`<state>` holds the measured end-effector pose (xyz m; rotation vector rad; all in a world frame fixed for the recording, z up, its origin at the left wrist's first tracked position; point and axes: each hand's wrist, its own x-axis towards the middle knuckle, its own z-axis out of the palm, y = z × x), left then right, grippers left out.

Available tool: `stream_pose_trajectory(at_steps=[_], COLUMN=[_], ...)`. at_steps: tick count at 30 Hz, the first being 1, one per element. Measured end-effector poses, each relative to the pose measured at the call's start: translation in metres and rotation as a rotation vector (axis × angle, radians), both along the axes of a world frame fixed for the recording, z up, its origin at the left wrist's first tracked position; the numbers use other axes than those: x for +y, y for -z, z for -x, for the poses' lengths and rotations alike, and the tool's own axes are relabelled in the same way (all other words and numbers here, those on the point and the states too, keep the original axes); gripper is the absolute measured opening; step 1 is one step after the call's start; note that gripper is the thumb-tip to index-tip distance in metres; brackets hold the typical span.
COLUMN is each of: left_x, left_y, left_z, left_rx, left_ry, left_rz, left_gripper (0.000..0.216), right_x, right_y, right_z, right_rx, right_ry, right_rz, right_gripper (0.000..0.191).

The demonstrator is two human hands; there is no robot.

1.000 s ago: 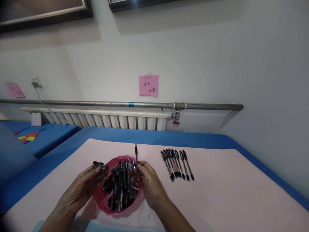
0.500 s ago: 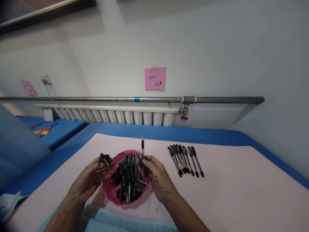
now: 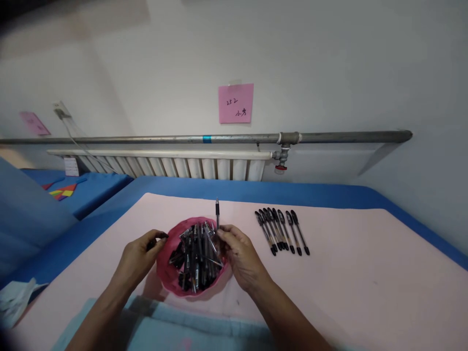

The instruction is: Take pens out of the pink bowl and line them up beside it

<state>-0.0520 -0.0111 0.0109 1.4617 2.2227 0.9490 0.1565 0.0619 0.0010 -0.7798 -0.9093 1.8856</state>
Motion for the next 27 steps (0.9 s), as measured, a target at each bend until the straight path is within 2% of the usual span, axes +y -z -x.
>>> stream_pose_trajectory(at_steps=[4,9,14,17,22,25,27], left_x=[0.0,-0.002,-0.006,-0.004,0.003,0.004,0.003], left_y=[-0.001,-0.003,-0.006,-0.002,0.011,0.015,0.014], left_z=[-0.006,-0.01,-0.017,-0.031,-0.054,-0.054,-0.051], left_rx=[-0.008,0.029,0.046,0.107,0.331,0.405,0.416], left_ry=[0.103,0.332,0.565,0.634,0.753,0.785,0.746], left_rz=[0.013,0.018,0.086,0.122,0.125,0.164,0.179], left_gripper=[0.022,0.012,0.014,0.017,0.035,0.029,0.025], right_x=[-0.001,-0.002,-0.004,-0.004,-0.004,-0.004,-0.004], right_y=[-0.001,0.001,0.001,0.0,0.0,0.0,0.0], right_z=[0.0,0.0,0.0,0.0,0.001,0.0,0.0], right_rx=[-0.011,-0.051,-0.081,-0.083,-0.096,-0.092,-0.087], right_ry=[-0.006,-0.016,-0.012,-0.001,-0.006,-0.014,-0.003], right_rz=[0.01,0.001,0.009,0.023,0.031,0.035,0.045], right_gripper=[0.022,0.019,0.018,0.02,0.019,0.017,0.017])
